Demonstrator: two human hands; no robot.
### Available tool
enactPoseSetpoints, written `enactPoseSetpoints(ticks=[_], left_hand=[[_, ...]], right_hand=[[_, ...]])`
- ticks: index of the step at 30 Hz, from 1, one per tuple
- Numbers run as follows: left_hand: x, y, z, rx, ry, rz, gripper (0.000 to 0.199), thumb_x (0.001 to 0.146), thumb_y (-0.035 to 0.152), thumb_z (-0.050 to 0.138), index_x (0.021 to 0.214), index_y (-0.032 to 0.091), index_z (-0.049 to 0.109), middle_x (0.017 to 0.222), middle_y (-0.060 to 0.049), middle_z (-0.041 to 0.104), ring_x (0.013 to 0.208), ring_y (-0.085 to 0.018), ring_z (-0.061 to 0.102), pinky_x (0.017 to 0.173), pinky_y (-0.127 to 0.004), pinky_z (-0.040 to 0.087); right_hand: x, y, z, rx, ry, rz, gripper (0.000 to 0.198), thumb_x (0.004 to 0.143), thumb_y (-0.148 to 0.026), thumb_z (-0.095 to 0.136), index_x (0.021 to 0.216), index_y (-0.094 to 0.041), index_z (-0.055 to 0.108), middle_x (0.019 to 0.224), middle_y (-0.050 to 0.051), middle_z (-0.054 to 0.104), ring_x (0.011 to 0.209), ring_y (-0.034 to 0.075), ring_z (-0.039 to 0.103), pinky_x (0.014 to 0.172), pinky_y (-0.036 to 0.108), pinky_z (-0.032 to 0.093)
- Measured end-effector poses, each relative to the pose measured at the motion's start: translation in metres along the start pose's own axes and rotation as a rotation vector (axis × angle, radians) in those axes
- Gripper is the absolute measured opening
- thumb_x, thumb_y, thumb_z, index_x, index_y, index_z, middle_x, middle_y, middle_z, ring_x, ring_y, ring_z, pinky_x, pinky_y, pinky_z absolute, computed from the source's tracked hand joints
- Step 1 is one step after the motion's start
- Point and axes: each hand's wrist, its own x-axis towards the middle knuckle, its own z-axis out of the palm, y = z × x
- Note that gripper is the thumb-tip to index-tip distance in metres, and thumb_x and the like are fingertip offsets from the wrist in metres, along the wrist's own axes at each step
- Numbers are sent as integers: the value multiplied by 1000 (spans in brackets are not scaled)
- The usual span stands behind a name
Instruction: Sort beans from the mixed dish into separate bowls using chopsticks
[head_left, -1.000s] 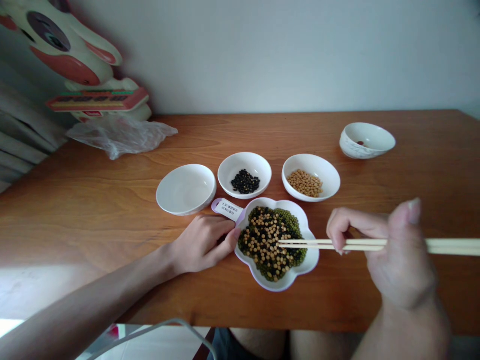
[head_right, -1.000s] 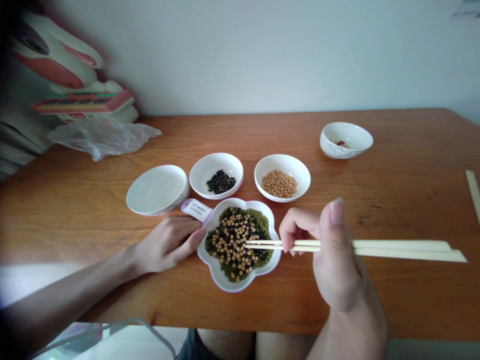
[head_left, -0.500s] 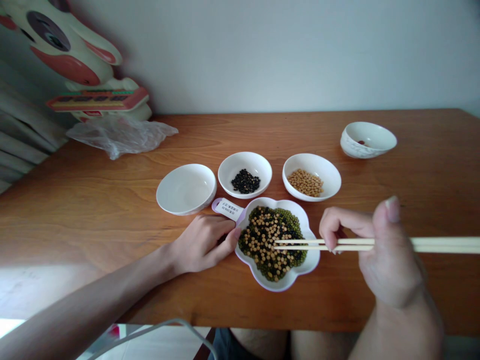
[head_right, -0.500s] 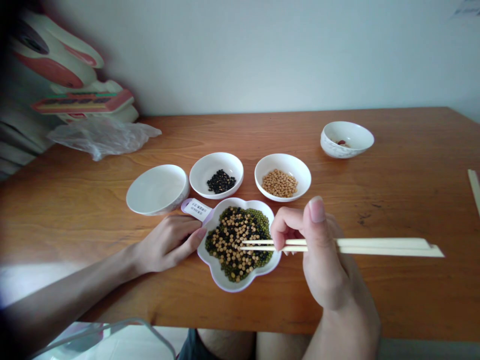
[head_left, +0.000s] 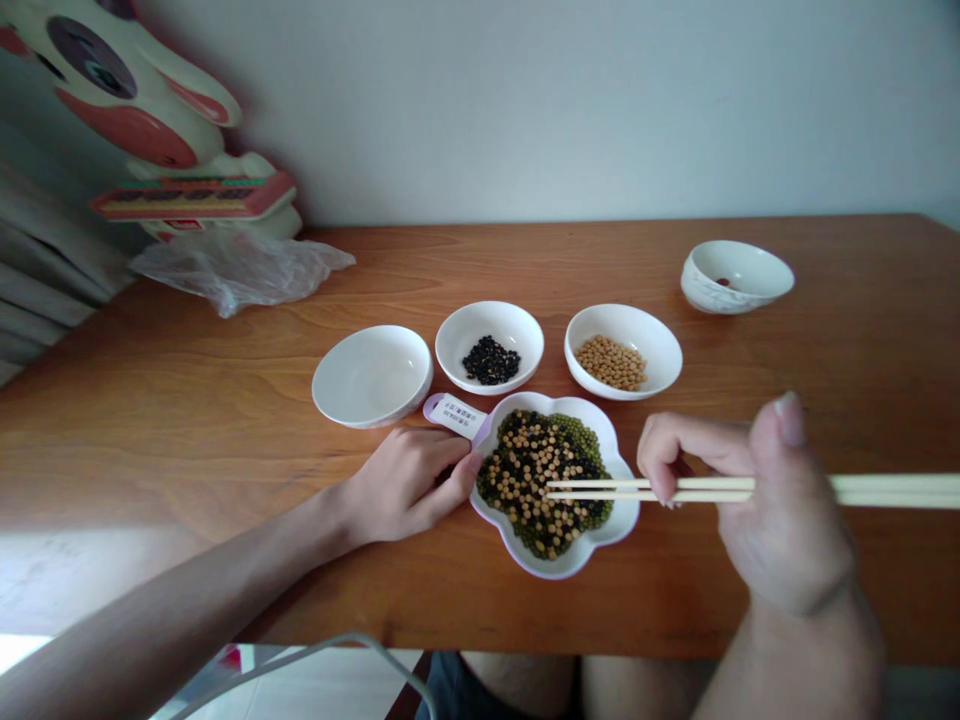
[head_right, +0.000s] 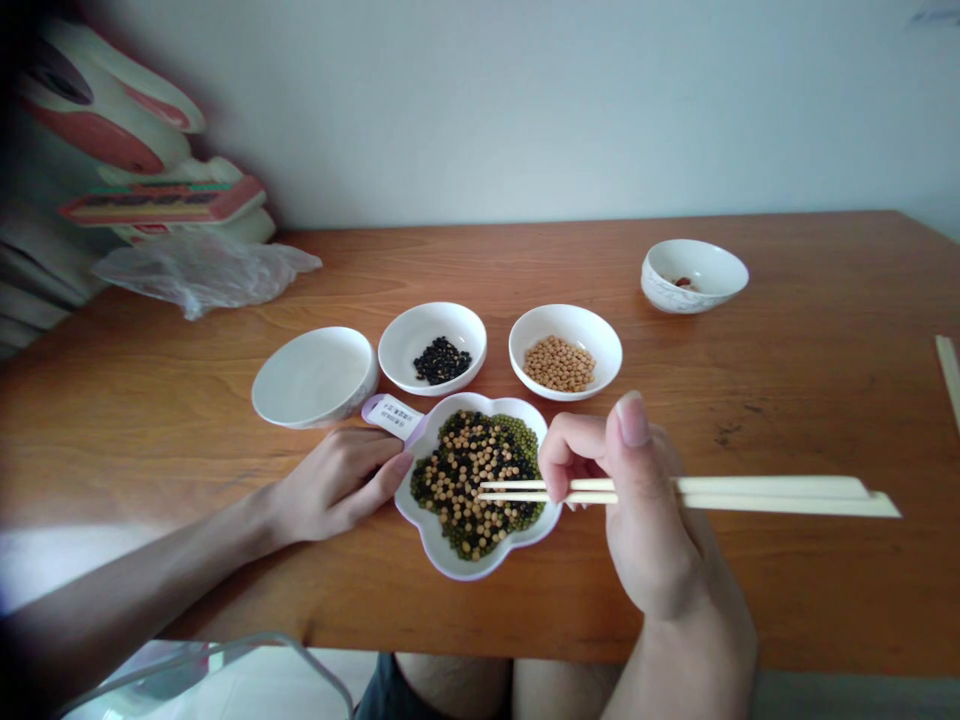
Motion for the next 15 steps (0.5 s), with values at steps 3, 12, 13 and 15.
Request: enactPoseSetpoints(ticks=[3, 12, 13, 15], left_hand=[[1, 1, 0, -5, 4, 6, 38, 109, 33, 37, 74, 20, 44, 68, 0, 56, 60, -13, 49, 63, -30, 37], [1, 2, -1, 6, 17, 23, 38, 109, 32, 37, 73, 20, 43, 67, 1, 55, 60, -13, 47, 62, -30, 35], [1, 2, -1, 5, 18, 27, 38, 109, 31, 37, 73, 20, 43, 67, 1, 55, 59, -13, 47, 62, -30, 35], [1, 2, -1, 2, 20, 34, 38, 109, 31, 37, 74, 20, 43, 67, 1, 55, 60, -13, 47, 62, -30, 35]], right_hand=[[0, -1, 1, 25, -23, -12, 82, 101, -77, 9, 62, -21, 53, 59, 3, 51, 60, 18, 48, 61, 37, 32], [2, -3, 6, 17, -61, -21, 81, 102, -77, 10, 62, -21, 53, 60, 2, 50, 60, 17, 48, 60, 36, 32], [2, -3, 6, 20, -64, -20, 81, 102, -77, 10, 63, -21, 53, 60, 2, 50, 60, 17, 48, 60, 36, 32], [2, -3, 7, 23, -70, -19, 81, 102, -77, 10, 63, -21, 53, 60, 2, 50, 59, 17, 48, 59, 36, 32]])
